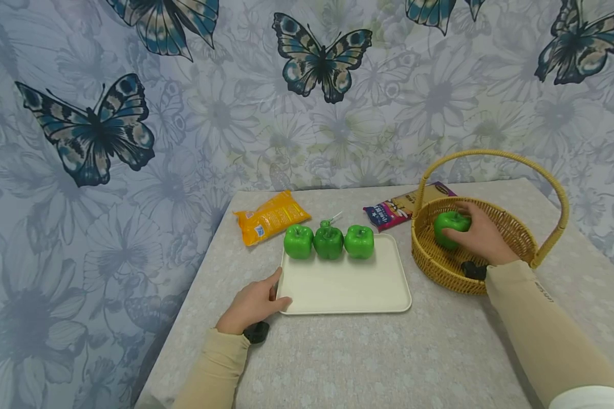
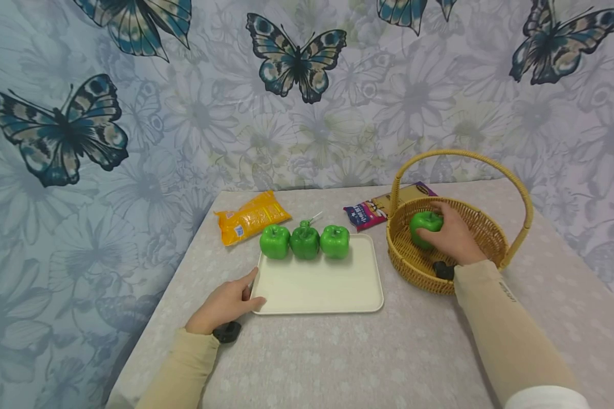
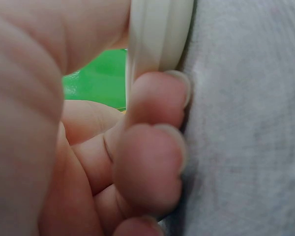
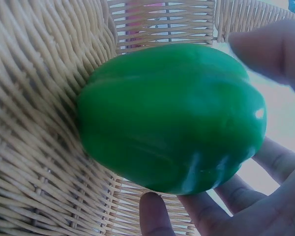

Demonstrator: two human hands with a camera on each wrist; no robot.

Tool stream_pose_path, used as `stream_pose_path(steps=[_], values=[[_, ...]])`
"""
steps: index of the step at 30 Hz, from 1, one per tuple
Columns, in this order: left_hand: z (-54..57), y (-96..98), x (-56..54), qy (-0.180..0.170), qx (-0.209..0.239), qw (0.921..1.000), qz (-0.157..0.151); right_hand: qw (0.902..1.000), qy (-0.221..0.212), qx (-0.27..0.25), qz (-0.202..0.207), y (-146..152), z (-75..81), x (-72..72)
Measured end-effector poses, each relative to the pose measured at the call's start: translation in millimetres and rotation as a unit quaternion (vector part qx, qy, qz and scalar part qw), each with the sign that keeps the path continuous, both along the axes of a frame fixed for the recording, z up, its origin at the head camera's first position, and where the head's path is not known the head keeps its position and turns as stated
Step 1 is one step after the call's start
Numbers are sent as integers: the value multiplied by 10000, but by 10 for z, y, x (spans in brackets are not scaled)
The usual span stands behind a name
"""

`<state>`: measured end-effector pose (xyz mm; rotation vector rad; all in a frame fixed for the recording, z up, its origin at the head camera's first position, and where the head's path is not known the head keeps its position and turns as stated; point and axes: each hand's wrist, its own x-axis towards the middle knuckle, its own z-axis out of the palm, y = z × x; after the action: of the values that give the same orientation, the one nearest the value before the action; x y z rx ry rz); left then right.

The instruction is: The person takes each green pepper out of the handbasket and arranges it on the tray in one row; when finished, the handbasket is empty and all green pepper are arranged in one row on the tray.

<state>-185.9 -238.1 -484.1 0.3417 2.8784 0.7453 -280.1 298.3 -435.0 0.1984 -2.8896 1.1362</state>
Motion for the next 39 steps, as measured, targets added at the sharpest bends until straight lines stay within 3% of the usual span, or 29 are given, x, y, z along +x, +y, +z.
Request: stream_pose_path(steps=[14,22,26,32,36,39], values=[[25,-8,1,28,-71,10000,8,9996,-157,177,131,-2,0,-30],[-19,-3,33,-79,82,9999,45,9997,-142,131,151,-27,47,-11],[-29,3,41,-41,65,10000,-43,9997,68,147,168,-51,149,40],[-20,-1,32,-28,101,9999,-69,9990,324,12,311,-243,435,193],[-21,-3,11,10,93,9999,-45,9960,524,-260,679,-462,561,242],[-21,5,9,17,53,10000,-50,9917,590,-220,1119,-616,533,237]])
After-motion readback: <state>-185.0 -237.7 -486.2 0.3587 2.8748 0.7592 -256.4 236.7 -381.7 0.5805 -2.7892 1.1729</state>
